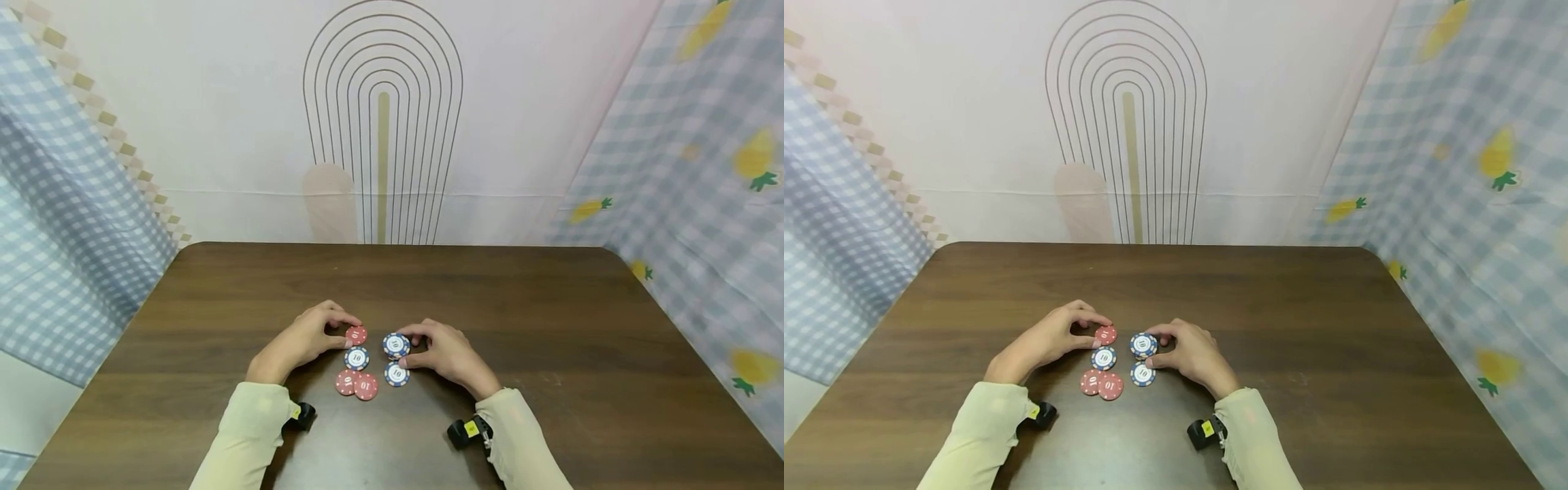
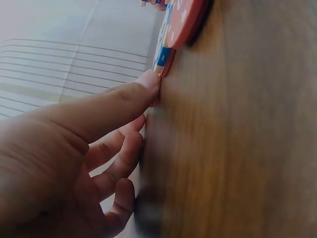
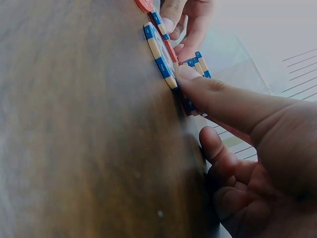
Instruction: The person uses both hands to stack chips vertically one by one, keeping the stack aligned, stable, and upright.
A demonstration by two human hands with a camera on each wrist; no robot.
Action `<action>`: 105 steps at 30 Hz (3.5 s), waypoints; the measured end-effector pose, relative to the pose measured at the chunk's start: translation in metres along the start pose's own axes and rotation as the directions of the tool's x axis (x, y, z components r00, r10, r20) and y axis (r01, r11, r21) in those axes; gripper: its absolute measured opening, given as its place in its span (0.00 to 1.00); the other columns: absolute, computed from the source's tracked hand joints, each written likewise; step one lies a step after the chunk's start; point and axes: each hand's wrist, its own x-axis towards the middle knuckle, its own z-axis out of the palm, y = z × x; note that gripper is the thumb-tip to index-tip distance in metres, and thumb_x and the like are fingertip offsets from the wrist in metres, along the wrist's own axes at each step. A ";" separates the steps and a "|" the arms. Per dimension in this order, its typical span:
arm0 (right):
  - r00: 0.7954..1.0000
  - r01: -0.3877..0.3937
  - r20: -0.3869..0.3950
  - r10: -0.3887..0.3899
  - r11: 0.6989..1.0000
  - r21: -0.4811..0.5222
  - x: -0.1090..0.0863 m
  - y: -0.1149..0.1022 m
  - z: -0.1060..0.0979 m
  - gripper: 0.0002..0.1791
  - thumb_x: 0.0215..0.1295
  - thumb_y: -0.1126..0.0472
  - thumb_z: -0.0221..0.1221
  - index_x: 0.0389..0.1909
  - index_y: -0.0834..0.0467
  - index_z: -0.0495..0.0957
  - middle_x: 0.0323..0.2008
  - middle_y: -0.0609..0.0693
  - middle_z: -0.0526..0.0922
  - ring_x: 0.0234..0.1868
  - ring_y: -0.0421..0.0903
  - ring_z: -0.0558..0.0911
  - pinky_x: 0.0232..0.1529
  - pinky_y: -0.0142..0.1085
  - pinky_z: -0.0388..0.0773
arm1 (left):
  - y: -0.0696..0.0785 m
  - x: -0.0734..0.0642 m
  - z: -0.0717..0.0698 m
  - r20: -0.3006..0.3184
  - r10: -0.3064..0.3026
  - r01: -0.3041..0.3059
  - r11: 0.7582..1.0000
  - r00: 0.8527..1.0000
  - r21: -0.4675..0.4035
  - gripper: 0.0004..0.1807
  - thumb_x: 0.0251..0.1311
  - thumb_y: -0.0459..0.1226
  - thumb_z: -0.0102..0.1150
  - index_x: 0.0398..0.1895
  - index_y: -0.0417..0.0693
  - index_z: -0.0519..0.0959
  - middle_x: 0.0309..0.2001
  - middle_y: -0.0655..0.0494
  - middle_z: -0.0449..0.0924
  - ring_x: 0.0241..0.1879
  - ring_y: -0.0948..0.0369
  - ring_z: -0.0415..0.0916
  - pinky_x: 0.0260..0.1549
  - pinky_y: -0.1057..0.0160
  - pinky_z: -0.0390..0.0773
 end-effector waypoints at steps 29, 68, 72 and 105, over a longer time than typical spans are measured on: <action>1.000 0.023 0.001 -0.022 1.000 -0.011 -0.002 0.002 -0.002 0.24 0.55 0.51 0.80 0.54 0.45 0.89 0.34 0.40 0.77 0.33 0.38 0.72 0.39 0.37 0.66 | 0.005 -0.002 0.003 -0.011 0.219 -0.218 0.974 0.976 0.066 0.15 0.73 0.42 0.66 0.58 0.49 0.81 0.49 0.59 0.81 0.49 0.61 0.77 0.55 0.52 0.75; 1.000 0.025 0.003 -0.025 0.999 -0.043 -0.002 0.002 -0.002 0.24 0.56 0.51 0.80 0.54 0.48 0.88 0.34 0.41 0.77 0.33 0.39 0.71 0.38 0.36 0.67 | 0.042 0.002 0.025 0.058 0.379 -0.384 0.913 0.923 0.136 0.17 0.73 0.42 0.66 0.60 0.47 0.81 0.55 0.57 0.81 0.56 0.59 0.77 0.57 0.50 0.78; 1.000 0.018 0.008 -0.017 0.999 -0.032 -0.002 0.001 -0.002 0.24 0.56 0.51 0.79 0.55 0.47 0.88 0.34 0.41 0.77 0.33 0.39 0.71 0.38 0.36 0.67 | 0.040 0.002 0.021 0.066 0.361 -0.367 0.925 0.930 0.101 0.19 0.73 0.43 0.66 0.61 0.47 0.80 0.56 0.56 0.81 0.56 0.59 0.78 0.58 0.52 0.79; 0.999 0.027 0.022 -0.027 1.000 0.003 0.000 0.001 -0.004 0.23 0.57 0.53 0.79 0.55 0.45 0.88 0.36 0.42 0.78 0.33 0.42 0.72 0.36 0.36 0.69 | 0.001 -0.006 -0.017 0.286 0.235 -0.236 0.971 0.929 -0.031 0.25 0.61 0.33 0.75 0.63 0.53 0.85 0.59 0.60 0.80 0.55 0.59 0.76 0.61 0.50 0.75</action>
